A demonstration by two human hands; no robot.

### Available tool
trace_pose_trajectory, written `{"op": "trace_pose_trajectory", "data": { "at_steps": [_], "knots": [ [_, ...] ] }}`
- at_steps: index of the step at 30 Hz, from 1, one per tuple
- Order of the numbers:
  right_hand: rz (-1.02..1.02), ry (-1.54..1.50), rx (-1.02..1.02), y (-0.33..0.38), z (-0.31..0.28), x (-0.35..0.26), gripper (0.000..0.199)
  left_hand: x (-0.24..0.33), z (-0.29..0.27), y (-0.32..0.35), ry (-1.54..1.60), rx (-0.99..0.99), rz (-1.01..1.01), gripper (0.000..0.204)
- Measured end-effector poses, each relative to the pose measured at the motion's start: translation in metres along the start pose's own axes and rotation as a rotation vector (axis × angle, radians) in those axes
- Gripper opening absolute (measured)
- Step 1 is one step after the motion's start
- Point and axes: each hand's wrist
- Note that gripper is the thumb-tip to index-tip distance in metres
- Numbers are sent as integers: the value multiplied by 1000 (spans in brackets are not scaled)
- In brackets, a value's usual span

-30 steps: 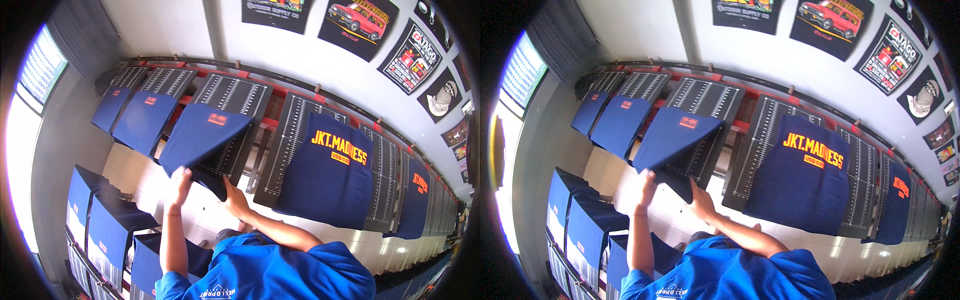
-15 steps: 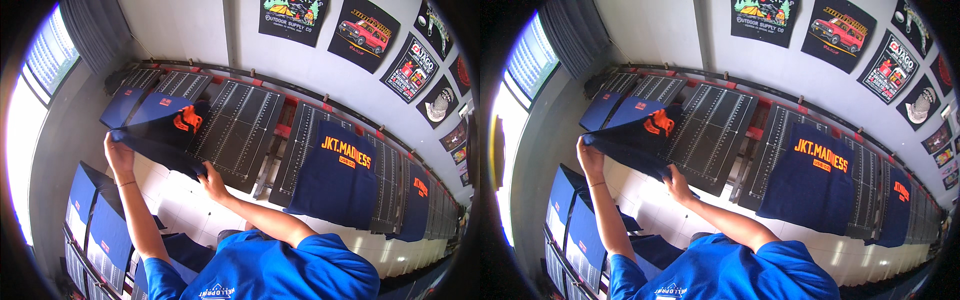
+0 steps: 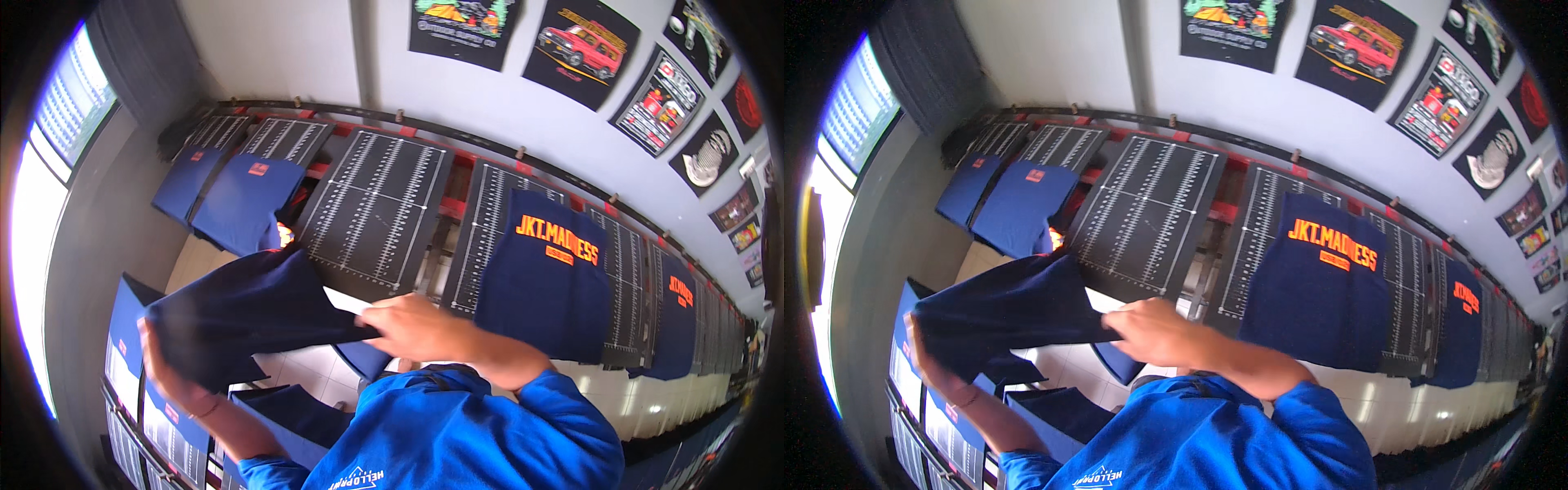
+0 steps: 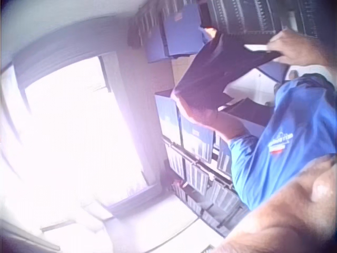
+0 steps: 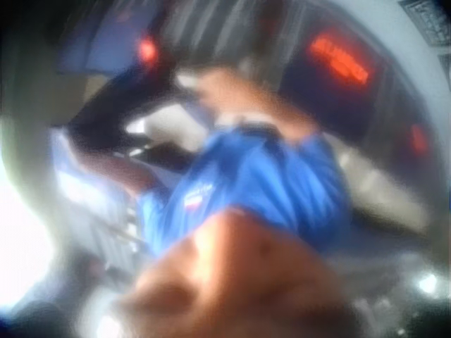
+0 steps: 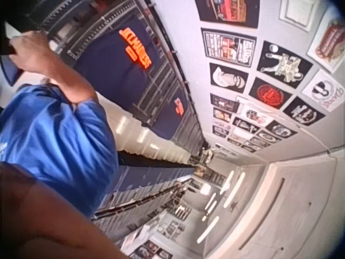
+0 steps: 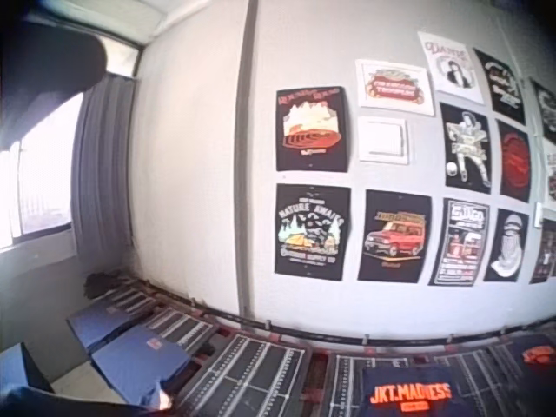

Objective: The person picks up dark blue t-shirts and pulls them onto flat printing boards, smoothing the fabric by hand to ensure they are properly aligned and wrinkle-free.

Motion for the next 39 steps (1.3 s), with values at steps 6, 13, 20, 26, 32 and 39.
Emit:
{"op": "trace_pose_trajectory", "data": {
  "at_steps": [6,13,20,26,32,39],
  "knots": [
    [148,277,588,187,-94,-31,21,98,28,-39,49,-166,398,45],
    [836,683,1209,394,-181,-14,31,138,279,-63,-365,-616,1141,42],
    [1446,703,987,475,-267,131,27,60,535,-29,479,-731,-286,16],
    [1300,779,1543,567,-294,168,34,75,617,11,404,-749,-76,21],
    [354,253,1828,587,-223,97,33,160,512,68,485,-745,-73,12],
    [665,21,1654,616,-17,98,16,97,408,175,108,-757,-128,26]
  ]
}}
Point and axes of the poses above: each hand's wrist, its own y-axis away from the middle knuckle, its own z-axis out of the palm, x = y × z, and after that the axes turned 10 degrees about -x, right-handed
